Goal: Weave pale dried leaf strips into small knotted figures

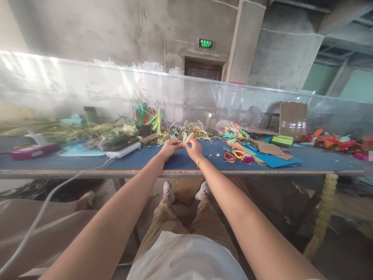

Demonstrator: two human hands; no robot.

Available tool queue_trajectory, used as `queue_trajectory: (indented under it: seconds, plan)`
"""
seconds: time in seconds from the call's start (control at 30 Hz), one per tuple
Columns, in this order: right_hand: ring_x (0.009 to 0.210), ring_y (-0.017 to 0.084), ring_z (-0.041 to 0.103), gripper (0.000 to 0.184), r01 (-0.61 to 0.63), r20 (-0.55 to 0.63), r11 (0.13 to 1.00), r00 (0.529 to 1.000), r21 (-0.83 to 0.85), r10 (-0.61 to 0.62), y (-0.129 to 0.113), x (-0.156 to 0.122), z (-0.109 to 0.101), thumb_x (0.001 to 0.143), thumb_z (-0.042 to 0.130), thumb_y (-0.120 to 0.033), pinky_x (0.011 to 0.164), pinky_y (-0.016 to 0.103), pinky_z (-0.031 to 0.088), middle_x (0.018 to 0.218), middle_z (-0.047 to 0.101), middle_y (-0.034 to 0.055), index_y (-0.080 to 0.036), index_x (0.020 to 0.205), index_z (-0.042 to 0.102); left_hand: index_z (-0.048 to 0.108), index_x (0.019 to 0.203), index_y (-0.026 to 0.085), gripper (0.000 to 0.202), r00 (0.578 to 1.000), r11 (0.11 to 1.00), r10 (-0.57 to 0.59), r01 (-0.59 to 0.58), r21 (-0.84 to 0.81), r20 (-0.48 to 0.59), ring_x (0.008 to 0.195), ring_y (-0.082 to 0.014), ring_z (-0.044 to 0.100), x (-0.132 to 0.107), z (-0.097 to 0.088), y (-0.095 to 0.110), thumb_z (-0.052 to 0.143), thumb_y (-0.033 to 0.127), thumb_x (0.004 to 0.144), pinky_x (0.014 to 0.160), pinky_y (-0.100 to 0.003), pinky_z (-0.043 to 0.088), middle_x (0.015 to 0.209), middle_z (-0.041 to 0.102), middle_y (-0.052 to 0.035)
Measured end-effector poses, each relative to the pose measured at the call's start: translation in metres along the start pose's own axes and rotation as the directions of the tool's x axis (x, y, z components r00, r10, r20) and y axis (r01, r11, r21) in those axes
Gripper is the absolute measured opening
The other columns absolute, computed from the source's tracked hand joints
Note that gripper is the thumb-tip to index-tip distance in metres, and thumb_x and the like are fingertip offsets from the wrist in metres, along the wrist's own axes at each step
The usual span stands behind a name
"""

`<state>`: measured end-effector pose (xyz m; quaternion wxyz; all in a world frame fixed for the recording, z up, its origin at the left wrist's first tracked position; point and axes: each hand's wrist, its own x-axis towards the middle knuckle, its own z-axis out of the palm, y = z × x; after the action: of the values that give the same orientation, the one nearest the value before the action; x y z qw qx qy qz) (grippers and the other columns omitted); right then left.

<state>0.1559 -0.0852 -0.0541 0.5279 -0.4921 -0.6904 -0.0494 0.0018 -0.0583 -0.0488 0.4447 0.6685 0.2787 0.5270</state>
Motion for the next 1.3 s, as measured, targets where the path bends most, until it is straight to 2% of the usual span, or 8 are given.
queue_trajectory:
  seconds: [0.17, 0.43, 0.57, 0.73, 0.83, 1.03, 1.13, 1.3]
  plan:
    - [0.079, 0.017, 0.063, 0.01, -0.068, 0.087, 0.996, 0.994, 0.056, 0.063, 0.001, 0.0, 0.001, 0.082, 0.06, -0.031, 0.076, 0.028, 0.045, 0.079, 0.068, 0.0008, -0.022, 0.077, 0.06, 0.069, 0.079, 0.015, 0.041, 0.999, 0.999, 0.016, -0.018, 0.04, 0.038, 0.062, -0.0137, 0.054, -0.002, -0.001, 0.0, 0.079, 0.047, 0.056, 0.065, -0.03, 0.041, 0.068, 0.065, -0.0027]
    - [0.074, 0.015, 0.062, 0.01, -0.036, 0.05, 0.995, 0.998, 0.097, 0.031, -0.002, -0.001, -0.001, 0.082, 0.058, -0.033, 0.078, 0.028, 0.046, 0.079, 0.068, -0.0017, -0.023, 0.078, 0.06, 0.059, 0.083, 0.016, 0.04, 0.999, 0.999, 0.044, -0.044, 0.026, 0.005, 0.064, -0.0138, 0.057, -0.002, 0.002, -0.002, 0.076, 0.044, 0.061, 0.065, -0.029, 0.043, 0.07, 0.064, -0.0017]
    - [0.072, 0.015, 0.061, 0.015, -0.061, 0.021, 0.985, 0.998, 0.161, 0.059, 0.001, 0.0, 0.001, 0.082, 0.057, -0.036, 0.075, 0.027, 0.046, 0.076, 0.067, -0.0012, -0.022, 0.076, 0.059, 0.062, 0.08, 0.017, 0.035, 0.997, 0.996, 0.068, -0.069, 0.054, 0.028, 0.07, -0.0164, 0.058, 0.001, 0.0, -0.005, 0.076, 0.041, 0.059, 0.073, -0.033, 0.045, 0.072, 0.065, -0.0022]
    - [0.069, 0.014, 0.059, 0.019, -0.068, -0.013, 0.975, 0.997, 0.211, 0.072, 0.003, 0.002, 0.002, 0.081, 0.057, -0.039, 0.072, 0.026, 0.046, 0.072, 0.064, -0.0015, -0.022, 0.073, 0.056, 0.072, 0.069, 0.021, 0.017, 0.953, 0.888, 0.301, -0.273, 0.369, -0.02, 0.097, -0.0262, 0.059, 0.004, -0.006, -0.001, 0.078, 0.033, 0.058, 0.09, -0.039, 0.041, 0.094, 0.069, -0.008]
    - [0.068, 0.015, 0.058, 0.021, -0.066, -0.006, 0.975, 0.998, 0.211, 0.069, 0.003, 0.002, 0.002, 0.08, 0.057, -0.04, 0.071, 0.027, 0.046, 0.071, 0.063, -0.0016, -0.022, 0.071, 0.055, 0.074, 0.065, 0.023, 0.01, 0.929, 0.825, 0.37, -0.319, 0.466, -0.02, 0.092, -0.0265, 0.059, 0.003, -0.005, 0.002, 0.076, 0.031, 0.06, 0.088, -0.038, 0.043, 0.088, 0.07, -0.0076]
    - [0.066, 0.014, 0.058, 0.023, -0.053, 0.005, 0.957, 0.999, 0.285, 0.054, 0.003, 0.001, 0.001, 0.079, 0.058, -0.04, 0.069, 0.026, 0.046, 0.067, 0.061, -0.0018, -0.021, 0.067, 0.055, 0.074, 0.08, 0.019, 0.024, 0.983, 0.928, 0.181, -0.166, 0.333, -0.015, 0.067, -0.0193, 0.062, -0.001, 0.003, 0.003, 0.072, 0.037, 0.065, 0.064, -0.03, 0.046, 0.069, 0.069, -0.0044]
    - [0.065, 0.014, 0.058, 0.023, -0.048, -0.015, 0.942, 0.998, 0.332, 0.056, 0.003, 0.001, 0.002, 0.078, 0.06, -0.039, 0.067, 0.026, 0.045, 0.066, 0.061, -0.0012, -0.02, 0.066, 0.056, 0.07, 0.088, 0.016, 0.033, 0.999, 0.988, 0.047, -0.049, 0.148, 0.015, 0.069, -0.0193, 0.065, -0.005, 0.008, 0.007, 0.073, 0.038, 0.064, 0.059, -0.028, 0.045, 0.069, 0.068, -0.0047]
    - [0.068, 0.015, 0.06, 0.021, -0.085, 0.012, 0.931, 0.996, 0.355, 0.086, 0.002, 0.001, 0.002, 0.077, 0.061, -0.039, 0.068, 0.027, 0.046, 0.07, 0.064, 0.0004, -0.019, 0.07, 0.061, 0.057, 0.088, 0.017, 0.038, 0.998, 0.999, -0.042, 0.043, -0.024, 0.048, 0.073, -0.0165, 0.066, -0.01, 0.011, 0.011, 0.075, 0.038, 0.062, 0.058, -0.023, 0.043, 0.079, 0.067, -0.0029]
